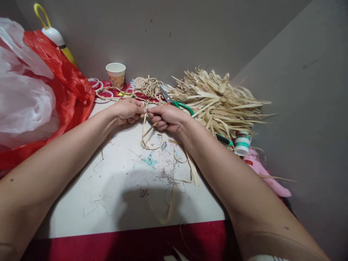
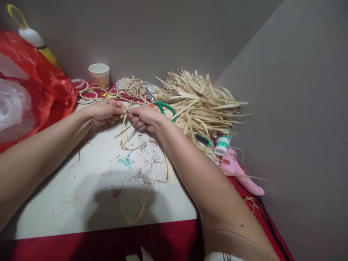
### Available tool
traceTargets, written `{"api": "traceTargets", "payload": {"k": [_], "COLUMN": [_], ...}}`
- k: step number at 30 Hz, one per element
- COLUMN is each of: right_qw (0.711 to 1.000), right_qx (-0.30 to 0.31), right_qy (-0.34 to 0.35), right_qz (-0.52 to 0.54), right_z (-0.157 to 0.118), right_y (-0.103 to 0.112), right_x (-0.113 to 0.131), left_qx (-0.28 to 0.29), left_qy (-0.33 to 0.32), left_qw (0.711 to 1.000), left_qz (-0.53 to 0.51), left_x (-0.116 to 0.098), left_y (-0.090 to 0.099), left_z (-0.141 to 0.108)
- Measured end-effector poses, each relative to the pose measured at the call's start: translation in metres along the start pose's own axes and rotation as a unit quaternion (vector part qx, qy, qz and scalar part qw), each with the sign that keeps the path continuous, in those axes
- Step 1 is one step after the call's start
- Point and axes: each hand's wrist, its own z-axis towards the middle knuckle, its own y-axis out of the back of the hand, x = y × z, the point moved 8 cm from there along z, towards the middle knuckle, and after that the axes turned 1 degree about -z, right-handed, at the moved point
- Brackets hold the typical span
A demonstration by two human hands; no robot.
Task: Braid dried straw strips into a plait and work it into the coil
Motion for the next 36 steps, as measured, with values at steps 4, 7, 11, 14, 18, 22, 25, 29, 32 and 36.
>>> {"api": "traceTargets", "payload": {"k": [4,7,11,14,18,22,25,29,32,36], "right_qw": [0.999,0.997,0.991,0.984,0.983,0.989,0.993,0.992,0.991,0.992], "right_qx": [-0.035,-0.069,-0.102,-0.124,-0.135,-0.121,-0.103,-0.11,-0.116,-0.103], "right_qy": [0.005,0.027,0.065,0.086,0.08,0.065,0.06,0.065,0.071,0.068], "right_qz": [-0.003,-0.021,-0.064,-0.093,-0.099,-0.058,-0.026,-0.016,0.0,0.024], "right_z": [0.0,0.002,0.005,0.005,0.005,0.006,0.007,0.006,0.005,0.007], "right_y": [0.003,0.006,0.006,0.006,0.006,0.008,0.009,0.012,0.014,0.014], "right_x": [0.001,0.003,0.006,0.008,0.008,0.005,0.003,0.003,0.004,0.002], "left_qx": [0.004,0.019,-0.003,-0.048,-0.104,-0.131,-0.162,-0.194,-0.194,-0.155], "left_qy": [-0.002,-0.003,0.002,-0.023,-0.094,-0.113,-0.118,-0.104,-0.106,-0.103], "left_qw": [0.999,0.998,0.993,0.97,0.908,0.871,0.839,0.805,0.811,0.833], "left_qz": [0.04,0.058,0.122,0.239,0.394,0.46,0.506,0.551,0.541,0.521], "left_x": [0.0,0.002,0.004,-0.003,-0.021,-0.025,-0.029,-0.032,-0.033,-0.028], "left_y": [0.001,0.001,0.002,0.004,0.003,-0.002,-0.008,-0.018,-0.025,-0.037], "left_z": [0.0,0.001,0.002,0.0,-0.004,-0.009,-0.015,-0.024,-0.029,-0.03]}}
